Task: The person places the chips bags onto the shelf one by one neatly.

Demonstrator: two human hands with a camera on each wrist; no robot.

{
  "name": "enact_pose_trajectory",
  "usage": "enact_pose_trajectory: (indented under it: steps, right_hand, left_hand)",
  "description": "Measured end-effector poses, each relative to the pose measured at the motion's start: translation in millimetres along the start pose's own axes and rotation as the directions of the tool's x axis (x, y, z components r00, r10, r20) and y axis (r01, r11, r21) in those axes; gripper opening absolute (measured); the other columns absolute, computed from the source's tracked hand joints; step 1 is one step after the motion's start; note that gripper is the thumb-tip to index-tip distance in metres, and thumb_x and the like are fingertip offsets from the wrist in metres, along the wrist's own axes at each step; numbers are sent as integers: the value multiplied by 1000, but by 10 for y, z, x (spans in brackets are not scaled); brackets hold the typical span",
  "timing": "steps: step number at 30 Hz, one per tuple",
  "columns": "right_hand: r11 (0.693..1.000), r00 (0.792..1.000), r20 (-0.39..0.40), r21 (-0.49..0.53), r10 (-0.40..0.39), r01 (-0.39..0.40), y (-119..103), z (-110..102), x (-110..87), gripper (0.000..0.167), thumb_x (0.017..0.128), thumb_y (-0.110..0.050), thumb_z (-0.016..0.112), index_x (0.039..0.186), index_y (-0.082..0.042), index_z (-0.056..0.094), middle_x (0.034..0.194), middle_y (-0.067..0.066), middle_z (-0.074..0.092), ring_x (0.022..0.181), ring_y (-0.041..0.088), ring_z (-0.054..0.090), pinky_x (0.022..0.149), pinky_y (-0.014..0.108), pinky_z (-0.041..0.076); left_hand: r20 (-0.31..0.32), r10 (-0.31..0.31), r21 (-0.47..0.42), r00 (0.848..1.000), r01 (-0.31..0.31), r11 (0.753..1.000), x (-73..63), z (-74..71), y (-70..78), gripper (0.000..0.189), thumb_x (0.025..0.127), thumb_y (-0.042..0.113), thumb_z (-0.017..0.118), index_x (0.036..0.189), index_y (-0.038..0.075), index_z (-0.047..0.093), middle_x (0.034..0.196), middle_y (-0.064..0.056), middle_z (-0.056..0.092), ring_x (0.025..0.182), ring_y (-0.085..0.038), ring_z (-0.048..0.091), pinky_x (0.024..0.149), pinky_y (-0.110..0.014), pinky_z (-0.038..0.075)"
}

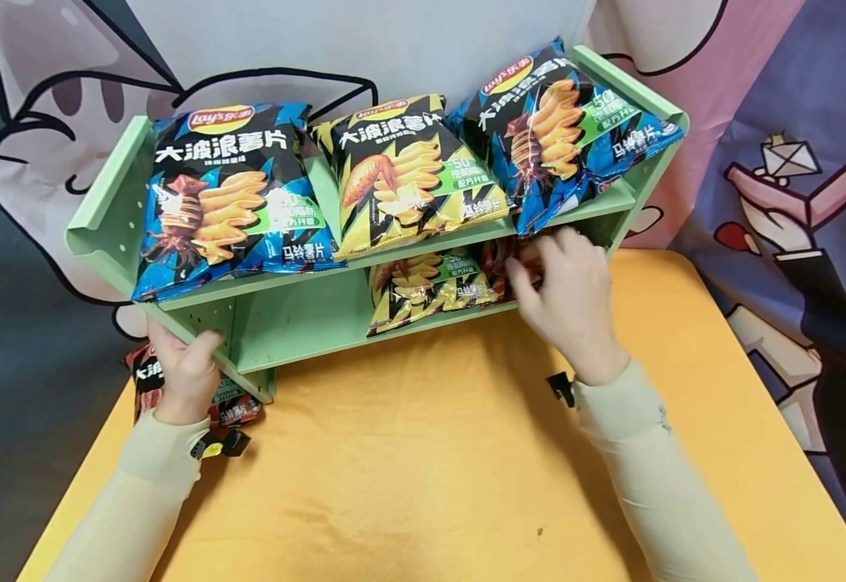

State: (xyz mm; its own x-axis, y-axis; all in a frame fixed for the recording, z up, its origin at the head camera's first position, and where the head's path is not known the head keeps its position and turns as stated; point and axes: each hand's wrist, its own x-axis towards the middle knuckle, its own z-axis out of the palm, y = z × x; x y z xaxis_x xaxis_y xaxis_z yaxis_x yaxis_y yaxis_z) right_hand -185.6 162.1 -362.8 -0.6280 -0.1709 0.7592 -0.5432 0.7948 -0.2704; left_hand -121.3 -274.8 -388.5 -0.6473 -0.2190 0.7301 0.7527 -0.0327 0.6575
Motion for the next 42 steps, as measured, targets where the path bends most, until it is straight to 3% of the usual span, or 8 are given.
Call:
enact_pose_trajectory:
  steps: [8,13,18,23,30,36,39,42]
  right_hand:
    - [947,903,-284,97,321,-306,485,-118,-179,31,86,-26,74,83,0,58,71,2,55,66,4,46,68,25,29]
    - [871,833,-261,208,488,-445,720,-139,-234,20,84,-33,76,92,-24,61,81,-26,50,68,-12,47,72,13,35]
    - [849,855,-90,211,510,-484,839,-198,-273,35,90,-36,73,119,-17,73,89,-33,59,72,-15,56,69,7,42]
    - [889,899,-32,173,436,-425,914,-198,-278,26,97,-35,66,99,-12,80,74,-38,58,65,-24,53,66,5,38]
    - [955,953,-91,87,289,-282,917,-159,-285,38,100,-24,64,67,-4,66,58,16,64,59,-27,37,59,10,26]
    - [956,952,-100,91,288,-280,939,-148,-301,37,99,-23,64,69,-3,68,63,20,67,64,-31,39,62,4,29]
    - [954,952,-100,100,291,-281,954,-141,-305,37,99,-25,64,70,-3,70,64,18,69,64,-31,41,62,4,30]
    - [953,951,-98,111,294,-283,951,-129,-300,36,99,-25,64,72,-3,71,65,18,69,65,-31,42,64,4,31]
  left_hand:
    - [6,9,-2,1000,-9,1000,0,4,0,94,60,-24,33,149,4,42,143,-12,53,118,-24,46,101,-32,34]
    - [14,3,20,1000,-3,1000,-15,-4,0,93,61,-24,33,150,3,41,144,-12,54,119,-23,47,99,-32,35]
    - [17,-18,32,1000,17,999,-24,-12,14,91,62,-24,33,149,3,41,142,-11,54,118,-22,47,97,-32,35]
    - [22,-28,47,999,27,999,-27,-23,31,89,62,-24,34,147,1,42,139,-12,56,116,-22,51,94,-31,39]
    - [66,-99,167,993,87,982,-16,-89,205,87,69,-21,47,152,2,40,148,-14,51,129,-24,49,106,-29,40]
    - [239,-164,265,957,98,959,-141,-358,445,88,80,-13,66,160,-1,31,164,-17,37,150,-26,38,121,-27,32]
    - [248,-225,430,942,101,897,-279,-551,466,76,87,-13,61,158,1,38,161,-14,41,146,-20,41,118,-22,34]
    - [148,-317,683,937,135,718,-370,-711,525,67,93,-5,62,156,11,46,158,-10,45,143,-16,43,112,-14,34]
